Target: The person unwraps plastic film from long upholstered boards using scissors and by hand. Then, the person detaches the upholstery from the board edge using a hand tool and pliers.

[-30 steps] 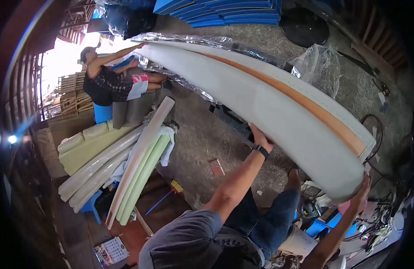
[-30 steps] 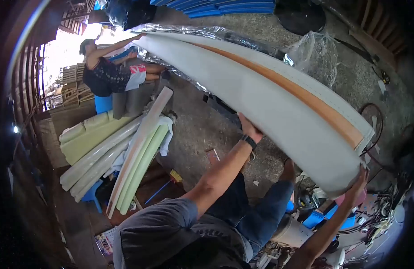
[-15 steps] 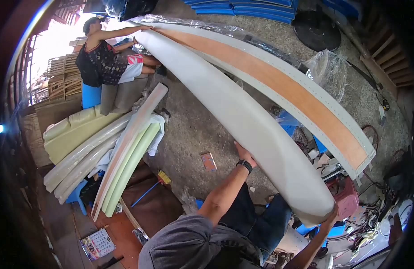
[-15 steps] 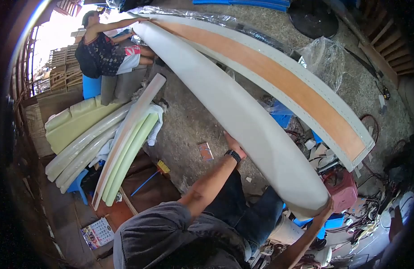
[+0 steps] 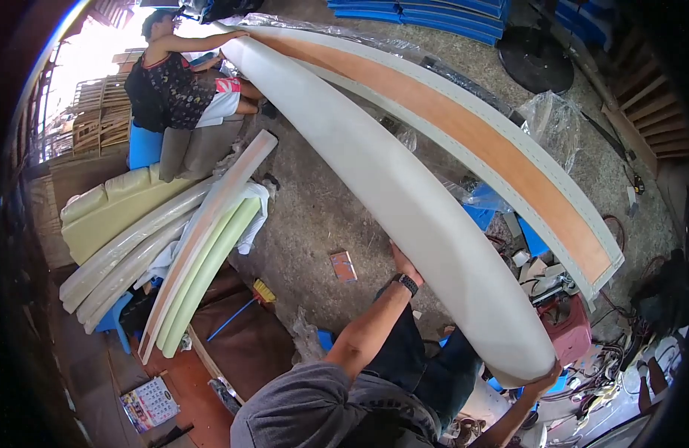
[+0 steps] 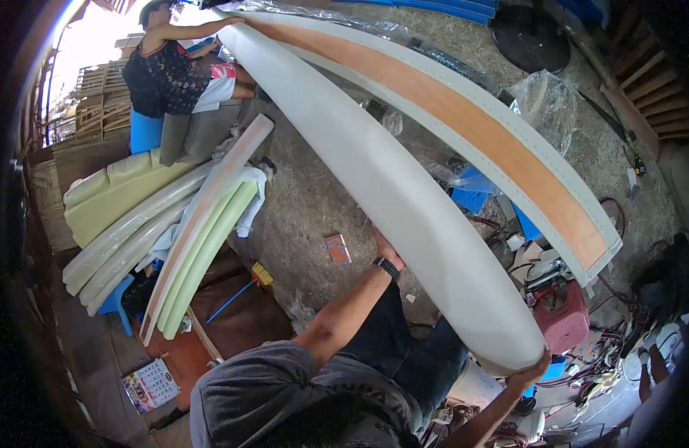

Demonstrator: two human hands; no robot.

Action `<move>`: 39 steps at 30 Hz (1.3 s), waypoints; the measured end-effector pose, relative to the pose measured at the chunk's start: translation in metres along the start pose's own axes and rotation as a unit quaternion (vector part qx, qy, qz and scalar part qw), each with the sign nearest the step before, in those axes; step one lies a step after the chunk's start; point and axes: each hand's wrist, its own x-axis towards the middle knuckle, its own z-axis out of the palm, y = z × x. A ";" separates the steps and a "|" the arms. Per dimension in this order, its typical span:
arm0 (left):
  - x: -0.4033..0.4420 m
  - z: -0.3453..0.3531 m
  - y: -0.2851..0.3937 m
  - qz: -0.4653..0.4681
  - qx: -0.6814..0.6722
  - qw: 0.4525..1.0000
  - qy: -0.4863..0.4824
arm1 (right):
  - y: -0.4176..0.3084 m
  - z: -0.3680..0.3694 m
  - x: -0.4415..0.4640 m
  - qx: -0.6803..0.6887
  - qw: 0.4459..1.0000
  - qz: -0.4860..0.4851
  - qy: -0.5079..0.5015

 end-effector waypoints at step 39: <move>0.032 -0.025 -0.019 -0.054 -0.002 0.998 0.024 | 0.053 0.029 0.031 -0.005 0.994 0.084 -0.070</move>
